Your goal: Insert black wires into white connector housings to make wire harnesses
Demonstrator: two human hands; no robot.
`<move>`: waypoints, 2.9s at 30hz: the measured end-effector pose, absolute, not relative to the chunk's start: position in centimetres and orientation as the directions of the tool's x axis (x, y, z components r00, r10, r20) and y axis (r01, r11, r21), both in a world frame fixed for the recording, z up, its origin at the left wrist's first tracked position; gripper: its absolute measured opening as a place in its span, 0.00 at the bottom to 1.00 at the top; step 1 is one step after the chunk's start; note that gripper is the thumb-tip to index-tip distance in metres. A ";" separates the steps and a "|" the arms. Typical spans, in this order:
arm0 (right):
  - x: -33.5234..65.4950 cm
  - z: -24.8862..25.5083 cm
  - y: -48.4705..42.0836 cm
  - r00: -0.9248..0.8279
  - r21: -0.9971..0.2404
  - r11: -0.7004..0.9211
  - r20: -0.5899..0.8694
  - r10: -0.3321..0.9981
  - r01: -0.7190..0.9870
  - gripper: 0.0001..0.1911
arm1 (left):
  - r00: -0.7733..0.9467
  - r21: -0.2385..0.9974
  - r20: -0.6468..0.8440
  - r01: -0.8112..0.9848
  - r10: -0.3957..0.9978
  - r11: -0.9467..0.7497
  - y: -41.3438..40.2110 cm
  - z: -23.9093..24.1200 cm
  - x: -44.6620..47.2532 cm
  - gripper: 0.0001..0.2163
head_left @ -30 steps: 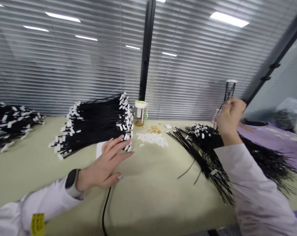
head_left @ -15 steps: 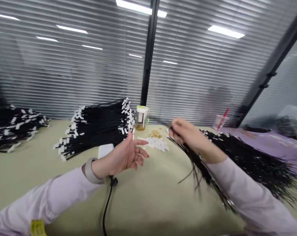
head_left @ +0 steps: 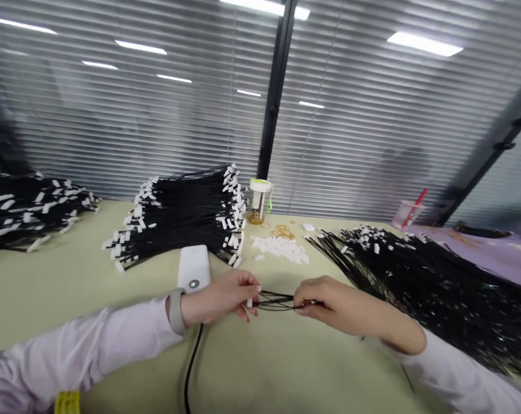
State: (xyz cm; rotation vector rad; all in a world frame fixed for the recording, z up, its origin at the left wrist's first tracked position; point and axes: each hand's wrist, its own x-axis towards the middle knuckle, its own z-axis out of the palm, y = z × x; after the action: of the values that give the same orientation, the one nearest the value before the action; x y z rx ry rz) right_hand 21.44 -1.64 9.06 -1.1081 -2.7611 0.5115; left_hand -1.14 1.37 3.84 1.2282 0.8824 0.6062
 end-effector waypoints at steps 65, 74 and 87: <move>15.5 1.4 -1.2 -0.393 -0.902 0.399 0.311 0.865 0.165 0.18 | 0.460 0.992 -0.052 0.129 0.886 -0.009 -1.7 0.2 -1.3 0.10; 15.7 3.0 -1.4 -0.308 -0.963 0.260 0.227 0.924 0.071 0.19 | 0.469 0.993 -0.054 0.122 0.881 -0.004 -1.9 0.8 -1.3 0.07; 16.6 3.5 -1.6 -0.455 -0.800 0.484 0.305 0.837 0.354 0.17 | 0.498 0.991 -0.018 0.123 0.867 -0.050 -2.2 0.4 -1.4 0.08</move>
State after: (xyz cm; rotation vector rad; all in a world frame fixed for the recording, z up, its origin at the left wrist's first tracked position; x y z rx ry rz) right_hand 16.60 -1.62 3.52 -0.9800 -2.0212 0.8695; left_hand -1.40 -2.21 0.44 1.5186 0.8951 0.7603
